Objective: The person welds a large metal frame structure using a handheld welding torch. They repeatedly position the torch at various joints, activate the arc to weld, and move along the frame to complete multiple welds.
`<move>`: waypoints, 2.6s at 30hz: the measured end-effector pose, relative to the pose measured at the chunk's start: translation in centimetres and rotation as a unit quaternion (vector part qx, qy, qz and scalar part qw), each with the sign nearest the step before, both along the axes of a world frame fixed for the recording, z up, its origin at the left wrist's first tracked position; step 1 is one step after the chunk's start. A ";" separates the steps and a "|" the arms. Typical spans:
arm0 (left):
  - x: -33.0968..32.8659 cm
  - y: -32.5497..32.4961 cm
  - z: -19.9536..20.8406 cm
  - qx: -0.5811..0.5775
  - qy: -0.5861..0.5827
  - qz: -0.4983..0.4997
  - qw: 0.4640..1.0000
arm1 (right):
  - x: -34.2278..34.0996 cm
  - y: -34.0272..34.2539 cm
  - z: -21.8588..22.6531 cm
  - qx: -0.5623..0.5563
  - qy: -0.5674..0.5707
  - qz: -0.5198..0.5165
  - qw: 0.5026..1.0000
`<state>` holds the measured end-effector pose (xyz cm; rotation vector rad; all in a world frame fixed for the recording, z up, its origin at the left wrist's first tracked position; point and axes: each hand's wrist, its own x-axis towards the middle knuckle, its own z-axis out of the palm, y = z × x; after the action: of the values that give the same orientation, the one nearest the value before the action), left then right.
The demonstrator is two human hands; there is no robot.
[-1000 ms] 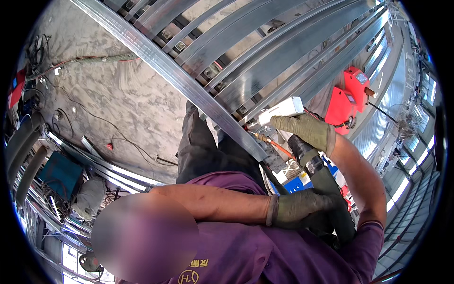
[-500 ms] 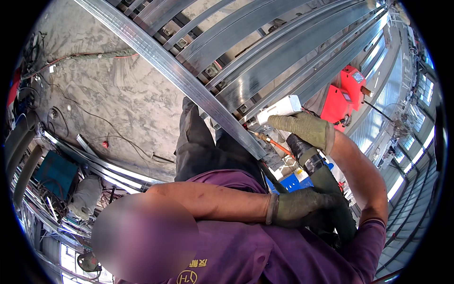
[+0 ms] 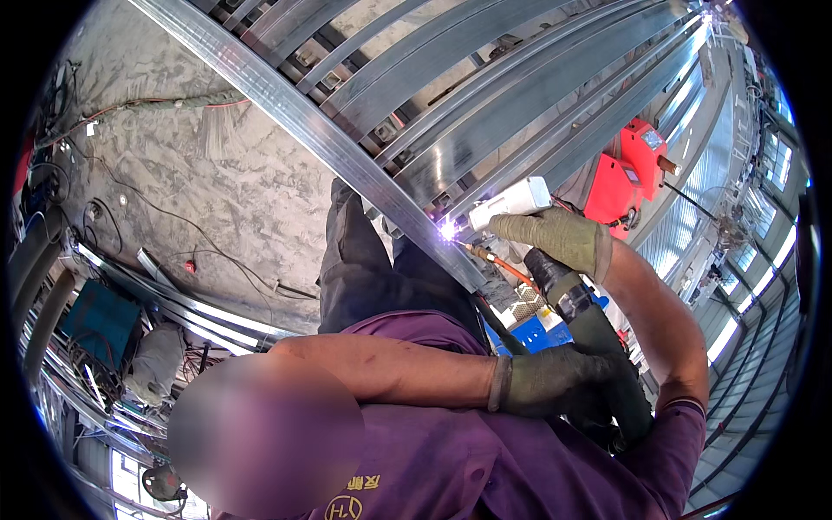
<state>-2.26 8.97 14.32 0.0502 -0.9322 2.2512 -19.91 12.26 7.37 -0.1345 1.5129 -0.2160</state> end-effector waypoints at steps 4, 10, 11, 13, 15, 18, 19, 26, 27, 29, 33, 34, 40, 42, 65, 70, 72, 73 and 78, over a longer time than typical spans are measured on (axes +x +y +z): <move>-0.1 0.2 0.1 0.003 -0.011 -0.007 1.000 | -0.2 -0.4 0.2 -0.018 -0.002 0.026 0.999; 0.0 0.1 0.4 0.016 -0.015 0.006 1.000 | -0.1 0.1 0.3 -0.030 -0.004 0.050 0.998; 0.0 0.1 0.4 0.016 -0.015 0.005 1.000 | 0.0 0.2 0.3 -0.049 0.001 0.057 0.997; 0.0 0.1 0.4 0.015 -0.016 0.003 1.000 | 0.0 -0.2 0.6 -0.028 0.005 0.049 0.998; 0.0 0.1 0.6 0.006 -0.021 -0.011 1.000 | 0.0 -0.4 1.1 -0.021 0.008 0.043 0.999; 0.2 0.1 0.8 -0.006 -0.025 -0.015 1.000 | 0.2 -0.6 1.5 -0.018 0.011 0.029 0.999; 0.2 0.1 0.8 -0.010 -0.026 -0.016 0.999 | 0.2 -0.5 1.4 -0.008 0.009 0.014 1.000; 0.0 0.7 0.3 0.008 0.024 -0.010 1.000 | 0.4 -0.9 2.7 0.008 0.018 -0.055 0.998; -0.1 0.7 0.1 0.000 0.043 -0.011 0.999 | 0.2 -1.3 3.2 0.019 0.020 -0.048 0.998; 0.3 0.8 0.2 -0.010 0.057 -0.012 0.998 | -0.1 -2.2 4.6 0.045 0.022 -0.036 0.998; 0.5 1.2 1.1 -0.038 0.074 -0.010 0.996 | 0.3 -0.5 6.2 0.022 0.055 -0.117 0.991; 0.3 1.1 1.1 -0.051 0.090 -0.011 0.995 | 0.1 -1.0 7.0 0.001 0.061 -0.142 0.988; 0.5 2.1 0.7 -0.283 0.238 0.004 0.929 | 1.1 1.0 9.1 -0.129 0.102 -0.279 0.946; 0.8 2.2 0.7 -0.273 0.237 -0.031 0.932 | 2.0 2.0 9.7 -0.153 0.133 -0.303 0.931; -9.4 -10.0 -13.9 -0.858 0.493 0.069 -0.124 | 6.6 22.0 6.7 -0.245 0.468 -0.295 0.796; -18.8 -9.5 -13.6 -0.809 0.546 -0.078 -0.203 | 8.2 25.5 2.6 -0.299 0.443 -0.315 0.784; -21.1 -8.5 -14.9 -0.795 0.571 -0.058 -0.195 | 9.3 27.2 0.7 -0.274 0.367 -0.376 0.805; -22.0 -7.8 -15.8 -0.791 0.580 -0.055 -0.187 | 10.1 27.5 -0.5 -0.300 0.375 -0.374 0.793; -24.0 -7.1 -20.0 -0.766 0.614 -0.034 -0.187 | 12.6 28.6 -3.7 -0.337 0.351 -0.284 0.826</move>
<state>-26.27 1.88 -5.64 -0.9110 -3.4102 -0.3241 -7.28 40.88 3.69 -0.3516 2.1238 -1.3084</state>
